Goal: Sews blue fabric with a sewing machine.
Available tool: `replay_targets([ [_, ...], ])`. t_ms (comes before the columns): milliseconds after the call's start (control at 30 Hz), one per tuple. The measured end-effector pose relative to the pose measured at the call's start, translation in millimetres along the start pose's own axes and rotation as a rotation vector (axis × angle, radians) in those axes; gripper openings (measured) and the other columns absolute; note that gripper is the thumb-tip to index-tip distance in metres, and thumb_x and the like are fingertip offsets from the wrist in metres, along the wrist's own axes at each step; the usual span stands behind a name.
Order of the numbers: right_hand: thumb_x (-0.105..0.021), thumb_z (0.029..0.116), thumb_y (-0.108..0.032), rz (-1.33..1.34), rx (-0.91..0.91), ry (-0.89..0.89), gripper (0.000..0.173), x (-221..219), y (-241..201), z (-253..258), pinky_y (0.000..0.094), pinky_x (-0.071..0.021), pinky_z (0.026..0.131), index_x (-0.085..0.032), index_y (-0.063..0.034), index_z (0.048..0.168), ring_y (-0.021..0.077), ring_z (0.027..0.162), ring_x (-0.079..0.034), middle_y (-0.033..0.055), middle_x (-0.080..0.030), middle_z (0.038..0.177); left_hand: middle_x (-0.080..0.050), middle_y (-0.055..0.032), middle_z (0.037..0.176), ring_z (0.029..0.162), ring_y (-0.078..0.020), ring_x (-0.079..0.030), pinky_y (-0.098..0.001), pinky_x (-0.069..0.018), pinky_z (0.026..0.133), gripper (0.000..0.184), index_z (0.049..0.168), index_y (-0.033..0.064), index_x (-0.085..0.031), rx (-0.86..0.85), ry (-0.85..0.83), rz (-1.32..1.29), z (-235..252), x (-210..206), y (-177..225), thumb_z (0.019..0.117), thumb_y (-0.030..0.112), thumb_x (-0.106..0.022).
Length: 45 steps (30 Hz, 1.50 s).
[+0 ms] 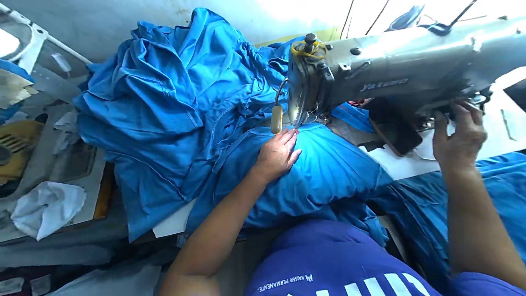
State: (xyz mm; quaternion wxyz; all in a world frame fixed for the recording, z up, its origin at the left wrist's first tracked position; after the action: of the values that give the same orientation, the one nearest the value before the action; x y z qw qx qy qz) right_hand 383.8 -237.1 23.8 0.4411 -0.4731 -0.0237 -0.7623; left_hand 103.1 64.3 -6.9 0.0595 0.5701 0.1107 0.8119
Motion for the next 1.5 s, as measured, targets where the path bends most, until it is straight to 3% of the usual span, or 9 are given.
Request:
replay_targets([
  [200,-0.043,0.1091,-0.037,-0.075,-0.051,-0.017,0.055,0,-3,-7,0.0601,-0.0338,0.117,-0.053,0.0049,0.144,0.0461,0.146,-0.041,0.0287,-0.047,0.153,-0.057,-0.0157,0.148,0.142,-0.0313,-0.051,-0.0465,-0.0422,0.115,0.047,0.137,-0.0023,-0.063,0.034,-0.018,-0.003,2,-2,-1,0.1046,0.030,-0.049],
  [400,-0.046,0.1087,-0.037,-0.093,-0.036,-0.032,0.055,2,-2,-6,0.0597,-0.0341,0.117,-0.054,0.0050,0.143,0.0450,0.145,-0.042,0.0284,-0.048,0.152,-0.056,-0.0162,0.149,0.143,-0.0313,-0.049,-0.0464,-0.0408,0.116,0.049,0.139,-0.0028,-0.060,0.060,-0.039,0.007,6,-3,-3,0.1055,0.029,-0.046],
  [533,-0.040,0.1098,-0.035,-0.126,-0.063,-0.154,0.054,-10,4,-22,0.0657,-0.0353,0.114,-0.057,0.0068,0.139,0.0481,0.142,-0.045,0.0299,-0.050,0.150,-0.059,-0.0160,0.146,0.141,-0.0314,-0.051,-0.0473,-0.0431,0.114,0.048,0.137,-0.0019,-0.062,0.072,-0.026,0.006,7,-1,-4,0.1043,0.029,-0.047],
  [667,-0.031,0.1113,-0.035,-0.109,-0.078,-0.182,0.056,-20,11,-34,0.0611,-0.0329,0.118,-0.057,0.0051,0.141,0.0436,0.144,-0.044,0.0260,-0.049,0.153,-0.060,-0.0157,0.145,0.139,-0.0318,-0.053,-0.0474,-0.0447,0.113,0.046,0.134,-0.0021,-0.064,0.066,-0.018,0.015,5,-2,-2,0.1028,0.028,-0.049],
  [867,-0.029,0.1114,-0.037,-0.103,-0.073,-0.152,0.058,-19,11,-35,0.0606,-0.0334,0.118,-0.057,0.0045,0.142,0.0425,0.145,-0.044,0.0254,-0.049,0.153,-0.064,-0.0153,0.140,0.132,-0.0316,-0.060,-0.0455,-0.0478,0.110,0.044,0.127,-0.0015,-0.069,0.001,0.048,0.057,0,-4,2,0.1015,0.029,-0.052],
  [967,-0.035,0.1102,-0.039,-0.084,-0.067,-0.097,0.060,-17,13,-37,0.0609,-0.0322,0.118,-0.048,0.0037,0.150,0.0437,0.148,-0.039,0.0259,-0.043,0.158,-0.066,-0.0166,0.137,0.129,-0.0326,-0.062,-0.0460,-0.0489,0.108,0.042,0.125,-0.0022,-0.071,-0.025,0.067,0.070,-1,-4,4,0.1012,0.028,-0.052],
  [1133,-0.044,0.1058,-0.045,-0.046,-0.143,-0.042,0.077,-15,15,-37,0.0583,-0.0229,0.123,-0.021,0.0023,0.162,0.0446,0.155,-0.021,0.0286,-0.018,0.167,-0.066,-0.0155,0.137,0.129,-0.0322,-0.062,-0.0464,-0.0503,0.106,0.043,0.125,-0.0017,-0.071,-0.016,0.072,0.069,0,-3,4,0.1010,0.028,-0.051],
  [1500,-0.043,0.1058,-0.046,-0.001,-0.204,-0.078,0.080,-14,16,-32,0.0572,-0.0212,0.124,-0.016,0.0047,0.161,0.0452,0.154,-0.022,0.0308,-0.019,0.166,-0.059,-0.0158,0.147,0.141,-0.0317,-0.051,-0.0458,-0.0409,0.117,0.047,0.135,-0.0021,-0.064,0.065,0.017,-0.005,2,-2,1,0.1039,0.029,-0.048],
])
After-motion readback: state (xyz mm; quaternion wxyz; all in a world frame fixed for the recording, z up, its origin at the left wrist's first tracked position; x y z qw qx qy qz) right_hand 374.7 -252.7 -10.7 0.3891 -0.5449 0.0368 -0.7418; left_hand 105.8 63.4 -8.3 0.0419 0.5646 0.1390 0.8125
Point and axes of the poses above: each hand's wrist, its own z-axis towards the middle knuckle, its own x-axis out of the back of the hand, y = z × x, the point moved 4 cm from there along z, towards the middle knuckle
